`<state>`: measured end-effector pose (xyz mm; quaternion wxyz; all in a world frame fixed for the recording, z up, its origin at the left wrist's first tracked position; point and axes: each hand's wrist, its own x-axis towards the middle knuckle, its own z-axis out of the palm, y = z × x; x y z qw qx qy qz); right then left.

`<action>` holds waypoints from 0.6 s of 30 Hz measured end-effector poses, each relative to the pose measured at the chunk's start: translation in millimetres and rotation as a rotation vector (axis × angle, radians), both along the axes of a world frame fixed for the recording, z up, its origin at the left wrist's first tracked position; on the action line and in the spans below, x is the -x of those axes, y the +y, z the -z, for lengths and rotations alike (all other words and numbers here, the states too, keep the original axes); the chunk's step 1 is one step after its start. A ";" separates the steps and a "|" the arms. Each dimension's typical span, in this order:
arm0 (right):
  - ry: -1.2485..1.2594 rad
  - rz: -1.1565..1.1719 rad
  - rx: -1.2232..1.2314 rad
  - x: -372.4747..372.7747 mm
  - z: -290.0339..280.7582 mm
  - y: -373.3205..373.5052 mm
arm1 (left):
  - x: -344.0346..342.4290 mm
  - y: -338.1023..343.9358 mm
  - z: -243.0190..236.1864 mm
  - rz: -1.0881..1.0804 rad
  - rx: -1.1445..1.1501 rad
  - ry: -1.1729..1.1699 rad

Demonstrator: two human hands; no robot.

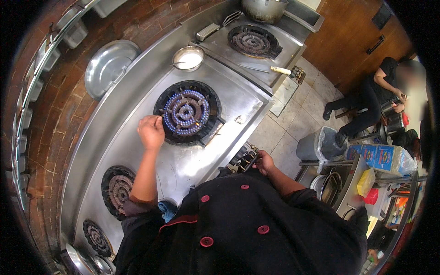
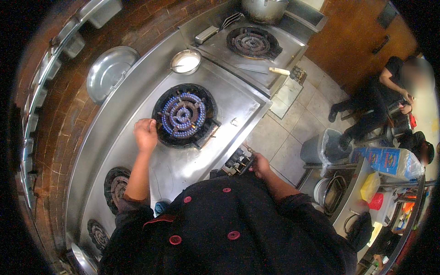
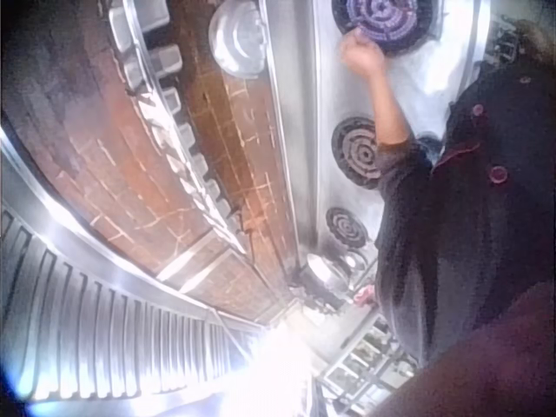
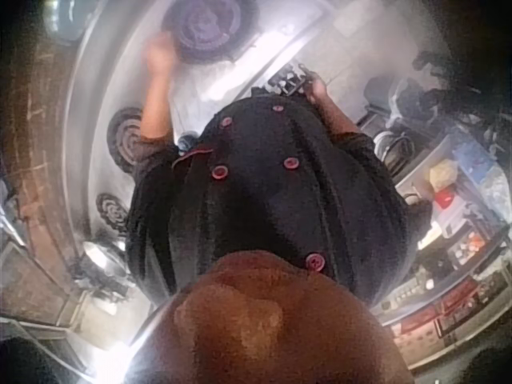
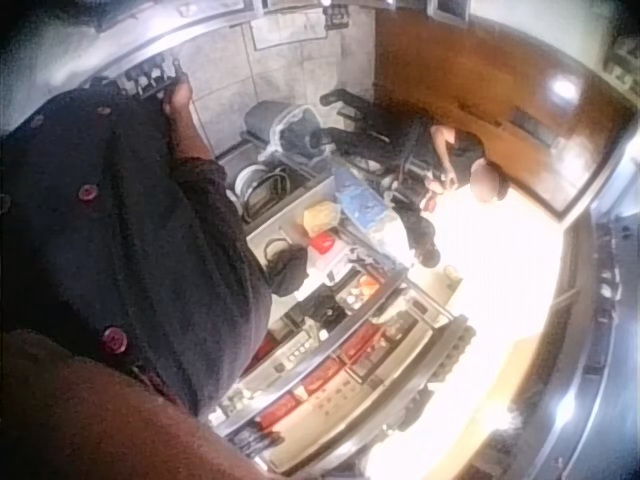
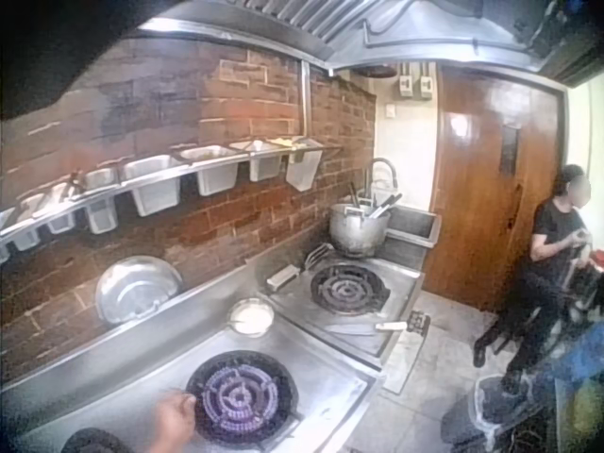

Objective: The person lights a gas burner and then sits on the floor to work on the stove's internal gas valves. They use a small white object to wipe or clean the brass valve components and copper pipes underneath the stove.

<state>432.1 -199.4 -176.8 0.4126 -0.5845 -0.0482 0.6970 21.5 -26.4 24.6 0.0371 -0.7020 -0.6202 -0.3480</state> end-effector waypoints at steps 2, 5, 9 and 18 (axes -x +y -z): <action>-0.004 0.001 0.003 0.7 -1.6 -0.2 | 4.6 -6.3 -14.0 0.016 -0.033 -0.018; 0.034 -0.008 -0.036 0.2 -0.9 -0.3 | 14.5 -17.1 -24.5 0.005 -0.080 -0.007; 0.008 -0.036 -0.004 -1.9 0.3 0.6 | 32.6 -36.2 -32.2 -0.033 -0.099 -0.016; 0.076 -0.084 -0.070 -7.7 20.3 0.4 | 48.7 -91.0 -15.8 -0.153 -0.043 0.124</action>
